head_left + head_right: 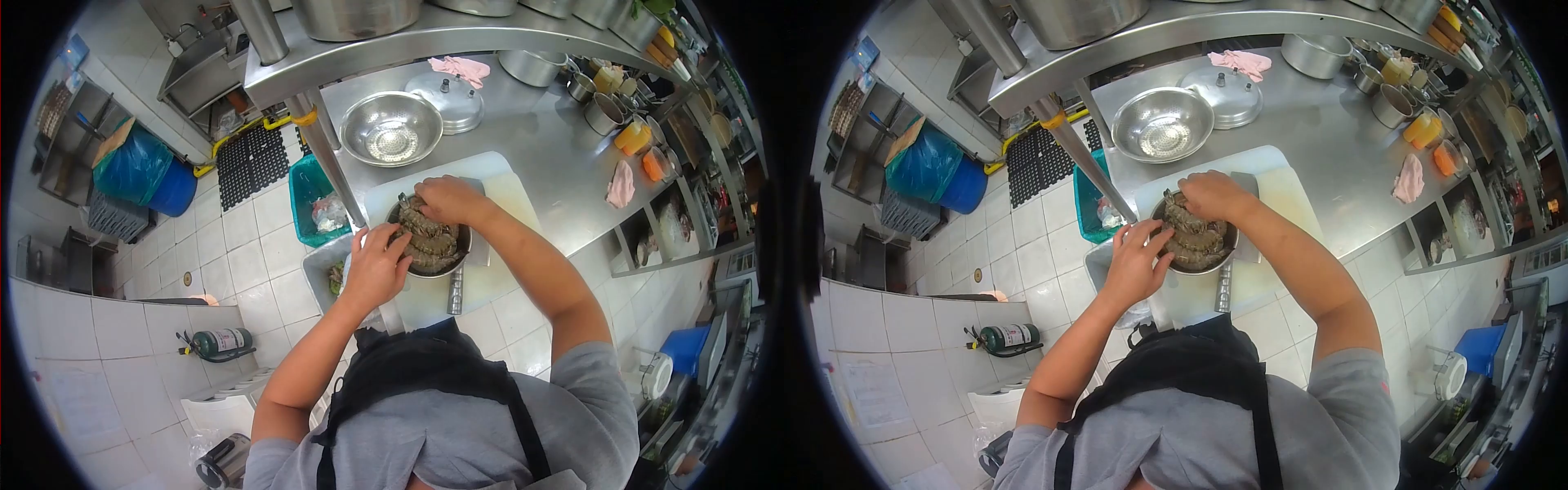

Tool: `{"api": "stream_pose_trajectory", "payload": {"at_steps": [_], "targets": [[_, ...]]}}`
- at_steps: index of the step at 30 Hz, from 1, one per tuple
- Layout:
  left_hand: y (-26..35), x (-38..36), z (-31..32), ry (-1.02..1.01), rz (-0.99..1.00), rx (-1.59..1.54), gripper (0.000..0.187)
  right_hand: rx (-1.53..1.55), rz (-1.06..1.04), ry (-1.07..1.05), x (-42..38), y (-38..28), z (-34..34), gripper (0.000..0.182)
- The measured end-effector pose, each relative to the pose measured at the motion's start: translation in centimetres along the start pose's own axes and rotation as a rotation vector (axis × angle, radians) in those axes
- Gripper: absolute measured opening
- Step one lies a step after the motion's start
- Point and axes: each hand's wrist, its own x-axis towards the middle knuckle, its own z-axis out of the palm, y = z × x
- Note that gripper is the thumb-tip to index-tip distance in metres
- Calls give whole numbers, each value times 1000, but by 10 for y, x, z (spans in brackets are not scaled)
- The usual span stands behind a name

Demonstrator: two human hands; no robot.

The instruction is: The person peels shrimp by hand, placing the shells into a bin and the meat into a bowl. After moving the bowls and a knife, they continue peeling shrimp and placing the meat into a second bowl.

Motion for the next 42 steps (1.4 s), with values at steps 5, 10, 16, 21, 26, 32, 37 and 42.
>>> {"api": "stream_pose_trajectory", "payload": {"at_steps": [5, 10, 16, 21, 26, 32, 37, 42], "targets": [[-18, -2, -6, 57, -94, -82, 42, -4, -21, 55, -16, 0, -30, 22], [-17, 15, -21, 167, -217, -259, 51, 232, -5, 421, -62, -27, -75, 22], [-30, 30, -21, 125, -290, -839, 39, 360, -204, 496, -62, -74, -66, 26], [-55, -3, -43, 9, -389, -850, 23, 198, -256, 386, -36, -93, -35, 30], [-58, -34, -90, -8, -460, -646, 21, 440, -295, 233, 3, -140, -3, 36], [-83, -74, -92, 124, -601, -871, 20, 539, -250, -153, 43, -175, 14, 37], [-86, -89, -109, 104, -621, -545, 20, 218, -355, -207, 56, -199, 24, 37], [-92, -95, -126, -169, -480, -72, 23, 149, -452, -230, 62, -212, 40, 31]]}}
